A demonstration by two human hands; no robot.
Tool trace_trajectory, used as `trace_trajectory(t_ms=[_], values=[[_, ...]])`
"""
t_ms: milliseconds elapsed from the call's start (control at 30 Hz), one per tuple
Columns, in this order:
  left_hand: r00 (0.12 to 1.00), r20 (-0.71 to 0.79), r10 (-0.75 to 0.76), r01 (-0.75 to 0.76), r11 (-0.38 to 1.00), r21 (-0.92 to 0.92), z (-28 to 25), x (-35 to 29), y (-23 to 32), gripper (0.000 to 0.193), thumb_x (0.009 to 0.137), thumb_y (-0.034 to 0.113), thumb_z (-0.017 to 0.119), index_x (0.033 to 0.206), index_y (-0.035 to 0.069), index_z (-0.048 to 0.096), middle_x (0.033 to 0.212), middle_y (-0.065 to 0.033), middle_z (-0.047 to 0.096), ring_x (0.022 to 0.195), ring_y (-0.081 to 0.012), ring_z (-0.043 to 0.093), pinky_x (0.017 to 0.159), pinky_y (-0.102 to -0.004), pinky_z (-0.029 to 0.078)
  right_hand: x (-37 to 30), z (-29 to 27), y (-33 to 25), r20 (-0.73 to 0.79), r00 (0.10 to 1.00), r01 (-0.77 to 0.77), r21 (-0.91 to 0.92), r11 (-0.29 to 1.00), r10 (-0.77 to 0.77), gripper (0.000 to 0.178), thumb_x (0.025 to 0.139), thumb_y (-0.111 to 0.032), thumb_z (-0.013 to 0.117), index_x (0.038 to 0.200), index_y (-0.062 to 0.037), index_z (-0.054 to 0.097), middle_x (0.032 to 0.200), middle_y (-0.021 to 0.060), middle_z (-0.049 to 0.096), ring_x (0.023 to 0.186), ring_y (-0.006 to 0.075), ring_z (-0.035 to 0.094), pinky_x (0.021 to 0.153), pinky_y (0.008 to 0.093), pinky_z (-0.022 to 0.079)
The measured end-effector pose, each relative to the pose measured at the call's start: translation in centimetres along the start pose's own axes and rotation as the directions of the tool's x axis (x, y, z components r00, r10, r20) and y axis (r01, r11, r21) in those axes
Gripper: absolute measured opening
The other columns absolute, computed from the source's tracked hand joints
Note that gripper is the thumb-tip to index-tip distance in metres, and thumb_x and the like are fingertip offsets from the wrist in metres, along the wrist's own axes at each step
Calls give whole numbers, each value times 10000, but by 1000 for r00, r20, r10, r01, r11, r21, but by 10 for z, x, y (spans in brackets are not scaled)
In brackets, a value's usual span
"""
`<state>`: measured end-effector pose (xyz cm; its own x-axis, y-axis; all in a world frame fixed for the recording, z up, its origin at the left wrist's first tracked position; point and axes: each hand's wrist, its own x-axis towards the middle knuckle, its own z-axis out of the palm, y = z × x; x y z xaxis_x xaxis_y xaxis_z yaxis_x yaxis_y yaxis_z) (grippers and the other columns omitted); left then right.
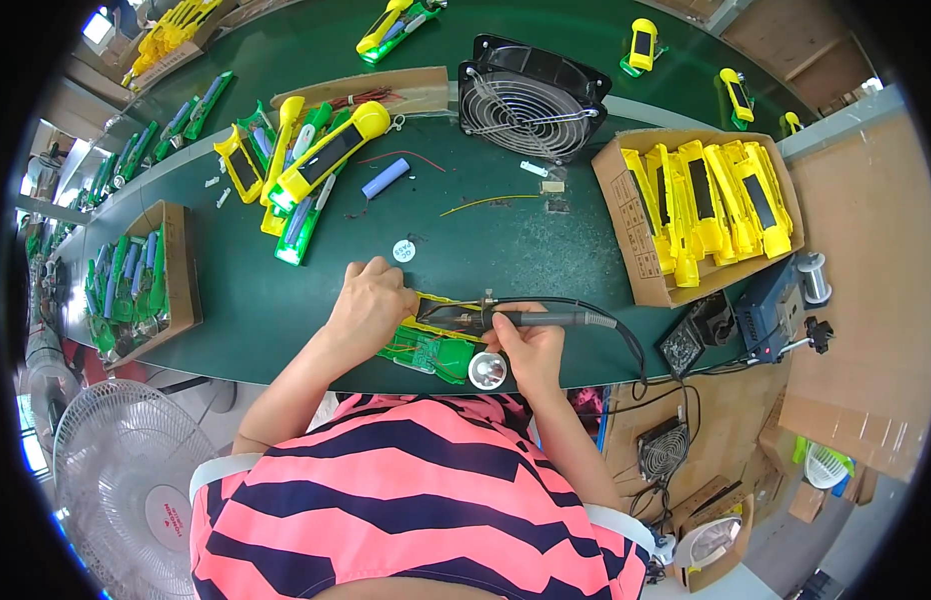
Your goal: Soldering internal wiring and components into flashlight housings at an assembly station.
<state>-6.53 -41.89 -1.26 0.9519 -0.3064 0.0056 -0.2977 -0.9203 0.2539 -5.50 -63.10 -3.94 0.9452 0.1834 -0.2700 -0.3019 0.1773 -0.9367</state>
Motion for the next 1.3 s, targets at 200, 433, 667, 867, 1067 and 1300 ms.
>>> trace_trajectory(t_ms=[200, 433, 667, 867, 1067, 1300], values=[[1000, 18, 13, -15, 997, 75, -1, 3, 2, 67, 648, 98, 570, 649, 98, 638, 662, -34, 502, 767, -201, 466, 686, -335, 347, 0, 4, 3, -14, 999, 35, -87, 996, -36, 115, 805, -23, 554, 892, 50, 534, 668, 110, 595, 553, 125, 578, 487, 214, 467], [999, 38, 13, -17, 993, 113, -1, 5, 3, 72, 637, 100, 571, 640, 107, 643, 660, -37, 513, 766, -198, 472, 681, -331, 346, 1, 1, 1, 21, 1000, 21, -84, 996, -20, 121, 808, -40, 551, 893, 45, 534, 671, 127, 601, 544, 141, 574, 492, 236, 470], [997, 70, -16, 4, 986, 164, -2, 6, 7, 87, 618, 100, 573, 635, 126, 654, 644, -32, 520, 753, -194, 477, 665, -333, 340, -8, -12, -6, -18, 977, 212, 7, 977, -212, 182, 809, -27, 568, 964, 47, 507, 724, 139, 608, 595, 158, 597, 546, 239, 491], [999, 40, -1, -6, 984, 177, -3, 6, 8, 50, 602, 78, 566, 603, 105, 608, 631, -28, 517, 747, -196, 479, 652, -331, 337, -25, -36, -8, 52, 851, 478, -489, 730, -523, 209, 819, -51, 558, 992, 42, 486, 814, 132, 626, 702, 189, 632, 710, 316, 503], [1000, 27, 3, -8, 982, 188, -3, 7, 10, 31, 600, 73, 564, 590, 95, 583, 629, -24, 513, 742, -193, 475, 647, -332, 336, -21, -42, -16, 252, 844, 496, -702, 511, -473, 388, 692, -131, 673, 1037, -27, 528, 980, 70, 600, 1001, 259, 541, 993, 446, 285], [1000, -10, 0, 2, 986, 168, -3, 5, 10, 35, 606, 89, 581, 592, 106, 608, 630, -18, 501, 743, -190, 464, 652, -334, 337, -20, -49, -7, 281, 890, 444, -709, 548, -358, 450, 658, -153, 701, 1088, -94, 585, 1116, 86, 475, 1097, 278, 442, 1019, 439, 266]])
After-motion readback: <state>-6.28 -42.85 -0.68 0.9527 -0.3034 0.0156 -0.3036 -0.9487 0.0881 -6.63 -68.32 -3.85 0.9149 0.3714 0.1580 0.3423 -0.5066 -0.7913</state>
